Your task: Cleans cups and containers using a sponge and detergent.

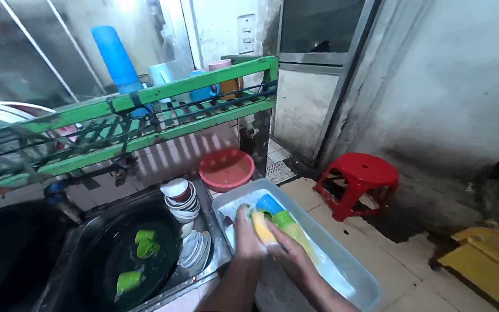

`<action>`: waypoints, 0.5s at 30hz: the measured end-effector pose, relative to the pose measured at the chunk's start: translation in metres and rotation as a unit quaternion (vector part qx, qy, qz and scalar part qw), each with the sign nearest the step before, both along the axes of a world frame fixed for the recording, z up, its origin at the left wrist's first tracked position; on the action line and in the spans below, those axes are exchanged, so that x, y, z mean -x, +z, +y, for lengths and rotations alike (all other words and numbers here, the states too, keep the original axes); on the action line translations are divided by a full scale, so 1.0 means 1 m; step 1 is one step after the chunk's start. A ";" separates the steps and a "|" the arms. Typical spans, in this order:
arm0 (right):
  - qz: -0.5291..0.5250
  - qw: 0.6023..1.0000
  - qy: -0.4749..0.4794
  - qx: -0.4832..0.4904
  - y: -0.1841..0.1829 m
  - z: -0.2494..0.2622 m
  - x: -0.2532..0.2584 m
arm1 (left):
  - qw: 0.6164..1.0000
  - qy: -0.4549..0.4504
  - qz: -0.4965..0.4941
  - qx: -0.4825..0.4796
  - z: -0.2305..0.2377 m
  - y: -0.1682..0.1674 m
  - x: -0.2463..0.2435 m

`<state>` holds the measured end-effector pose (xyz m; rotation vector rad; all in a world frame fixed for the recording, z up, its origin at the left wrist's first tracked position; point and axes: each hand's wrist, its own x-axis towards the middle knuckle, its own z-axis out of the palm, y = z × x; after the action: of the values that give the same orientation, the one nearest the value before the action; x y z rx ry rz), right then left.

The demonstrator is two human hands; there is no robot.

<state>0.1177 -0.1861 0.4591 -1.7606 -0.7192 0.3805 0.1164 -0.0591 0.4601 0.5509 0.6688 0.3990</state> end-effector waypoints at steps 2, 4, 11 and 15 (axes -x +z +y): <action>-0.160 0.973 0.038 0.160 -0.005 0.007 -0.005 | 0.999 0.013 -0.002 -0.032 -0.003 -0.004 0.000; -0.296 0.907 0.072 0.292 -0.010 0.015 -0.014 | 0.995 0.014 0.065 -0.078 -0.008 -0.007 0.001; 0.222 0.970 -0.096 0.028 0.016 0.041 -0.009 | 0.997 -0.039 -0.035 -0.064 0.010 -0.014 0.012; -0.132 0.930 0.064 0.337 0.006 0.048 -0.008 | 0.994 -0.054 0.010 -0.095 0.008 -0.020 0.012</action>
<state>0.1254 -0.1385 0.4655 -2.4543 -0.9736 0.5270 0.1044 -0.0507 0.4401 0.7687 0.6204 0.3573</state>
